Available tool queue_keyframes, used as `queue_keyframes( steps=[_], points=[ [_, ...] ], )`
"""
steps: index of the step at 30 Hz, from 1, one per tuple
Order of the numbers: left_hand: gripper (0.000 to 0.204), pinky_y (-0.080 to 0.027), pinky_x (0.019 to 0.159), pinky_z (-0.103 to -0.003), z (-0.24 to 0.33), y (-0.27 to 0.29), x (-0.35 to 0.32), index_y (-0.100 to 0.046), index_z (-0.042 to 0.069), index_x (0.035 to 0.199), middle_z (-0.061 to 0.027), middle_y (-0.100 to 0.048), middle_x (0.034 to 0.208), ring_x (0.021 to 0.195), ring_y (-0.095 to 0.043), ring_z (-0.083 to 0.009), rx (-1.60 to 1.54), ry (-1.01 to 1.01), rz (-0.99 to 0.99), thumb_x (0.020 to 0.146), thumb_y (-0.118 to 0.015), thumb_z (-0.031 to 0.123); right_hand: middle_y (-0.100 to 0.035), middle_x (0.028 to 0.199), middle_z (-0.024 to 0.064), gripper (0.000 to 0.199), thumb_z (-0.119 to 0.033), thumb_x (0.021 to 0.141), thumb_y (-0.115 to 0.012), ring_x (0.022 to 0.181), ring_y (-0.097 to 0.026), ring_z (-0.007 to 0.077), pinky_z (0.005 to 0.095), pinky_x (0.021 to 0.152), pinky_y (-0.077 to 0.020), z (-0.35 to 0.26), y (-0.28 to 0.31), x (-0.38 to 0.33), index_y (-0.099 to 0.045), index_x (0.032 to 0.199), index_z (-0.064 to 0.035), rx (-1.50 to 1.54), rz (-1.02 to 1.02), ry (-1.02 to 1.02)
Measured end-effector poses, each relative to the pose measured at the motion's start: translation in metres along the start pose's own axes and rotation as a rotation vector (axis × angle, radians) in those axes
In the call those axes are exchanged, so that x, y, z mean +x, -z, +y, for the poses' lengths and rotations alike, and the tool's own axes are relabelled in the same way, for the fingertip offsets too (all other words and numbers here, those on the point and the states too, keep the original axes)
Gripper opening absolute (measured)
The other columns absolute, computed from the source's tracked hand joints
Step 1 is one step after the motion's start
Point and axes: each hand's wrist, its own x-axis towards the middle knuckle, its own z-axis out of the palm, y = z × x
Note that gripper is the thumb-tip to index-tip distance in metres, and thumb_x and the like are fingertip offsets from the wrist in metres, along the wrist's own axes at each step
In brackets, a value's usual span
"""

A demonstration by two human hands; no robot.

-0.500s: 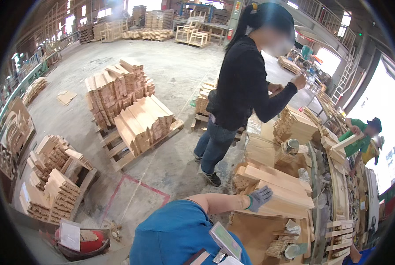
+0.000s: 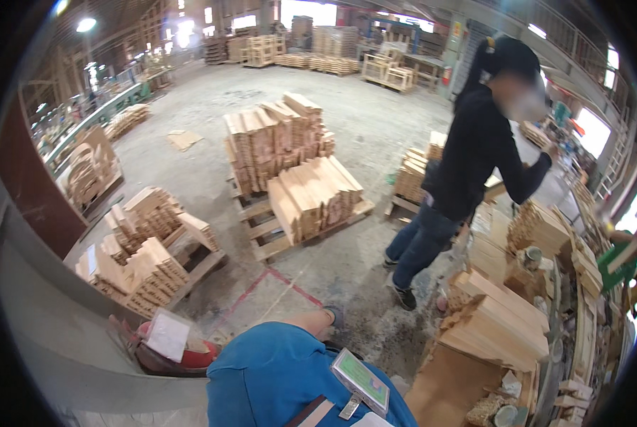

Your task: The person applies glue to the holes of wooden slats using a brush, then places them on a stack. The person repeats this process for several pieces in a workshop setting.

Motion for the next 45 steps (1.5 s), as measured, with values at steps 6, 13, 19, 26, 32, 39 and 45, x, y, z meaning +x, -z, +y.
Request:
queue_keyframes(
  steps=[6, 13, 19, 26, 32, 39, 45],
  points=[
    [0.055, -0.047, 0.089, -0.045, -0.096, -0.018, -0.064, -0.062, 0.007, 0.113, -0.0180, -0.060, 0.118, 0.109, -0.058, -0.0322, -0.272, 0.295, -0.059, 0.072, -0.061, 0.043, -0.058, 0.106, 0.0048, 0.028, -0.035, 0.087, -0.053, 0.096, -0.057, 0.0221, 0.0343, 0.075, -0.0487, -0.044, 0.005, 0.001, -0.062, 0.102, -0.0129, 0.140, 0.044, 0.102],
    [0.059, -0.045, 0.091, -0.048, -0.145, -0.041, -0.114, -0.056, 0.007, 0.121, -0.0213, -0.056, 0.123, 0.112, -0.055, -0.0364, -0.483, 0.536, -0.081, 0.075, -0.057, 0.044, -0.058, 0.106, 0.0051, 0.028, -0.035, 0.087, -0.053, 0.096, -0.057, 0.0223, 0.0343, 0.076, -0.0486, -0.089, 0.004, 0.009, -0.062, 0.102, -0.0126, 0.218, 0.064, 0.207],
    [0.047, -0.049, 0.085, -0.046, -0.154, -0.047, -0.123, -0.063, 0.008, 0.111, -0.0173, -0.060, 0.118, 0.105, -0.061, -0.0331, -0.632, 0.618, 0.009, 0.075, -0.058, 0.038, -0.058, 0.106, 0.0053, 0.028, -0.035, 0.087, -0.053, 0.096, -0.058, 0.0224, 0.0344, 0.076, -0.0485, -0.119, 0.008, 0.013, -0.062, 0.102, -0.0124, 0.262, 0.067, 0.262],
    [0.047, -0.048, 0.087, -0.044, -0.153, -0.051, -0.122, -0.063, 0.010, 0.111, -0.0196, -0.060, 0.117, 0.105, -0.060, -0.0335, -0.624, 0.620, 0.159, 0.076, -0.057, 0.042, -0.058, 0.107, 0.0056, 0.028, -0.034, 0.087, -0.053, 0.096, -0.058, 0.0226, 0.0345, 0.076, -0.0484, -0.138, 0.005, 0.022, -0.061, 0.103, -0.0121, 0.278, 0.076, 0.284],
    [0.057, -0.047, 0.089, -0.043, -0.155, -0.049, -0.113, -0.058, 0.009, 0.119, -0.0179, -0.057, 0.122, 0.111, -0.057, -0.0326, -0.643, 0.573, 0.084, 0.076, -0.058, 0.046, -0.059, 0.107, 0.0058, 0.028, -0.034, 0.087, -0.053, 0.096, -0.058, 0.0227, 0.0345, 0.077, -0.0483, -0.142, 0.001, 0.025, -0.061, 0.103, -0.0119, 0.285, 0.067, 0.286],
    [0.059, -0.043, 0.095, -0.043, -0.140, -0.047, -0.104, -0.053, 0.003, 0.121, -0.0225, -0.053, 0.125, 0.113, -0.054, -0.0355, -0.498, 0.511, 0.145, 0.078, -0.057, 0.043, -0.059, 0.107, 0.0061, 0.028, -0.033, 0.087, -0.053, 0.096, -0.058, 0.0229, 0.0346, 0.077, -0.0482, -0.145, 0.016, 0.017, -0.061, 0.103, -0.0116, 0.288, 0.065, 0.276],
    [0.079, -0.031, 0.104, -0.053, -0.144, -0.044, -0.107, -0.036, 0.010, 0.138, -0.0149, -0.040, 0.141, 0.128, -0.041, -0.0327, -0.645, 0.543, -0.091, 0.074, -0.062, 0.047, -0.059, 0.107, 0.0063, 0.028, -0.033, 0.087, -0.053, 0.096, -0.058, 0.0230, 0.0346, 0.077, -0.0481, -0.152, 0.016, 0.021, -0.061, 0.104, -0.0113, 0.306, 0.061, 0.289]
  ],
)
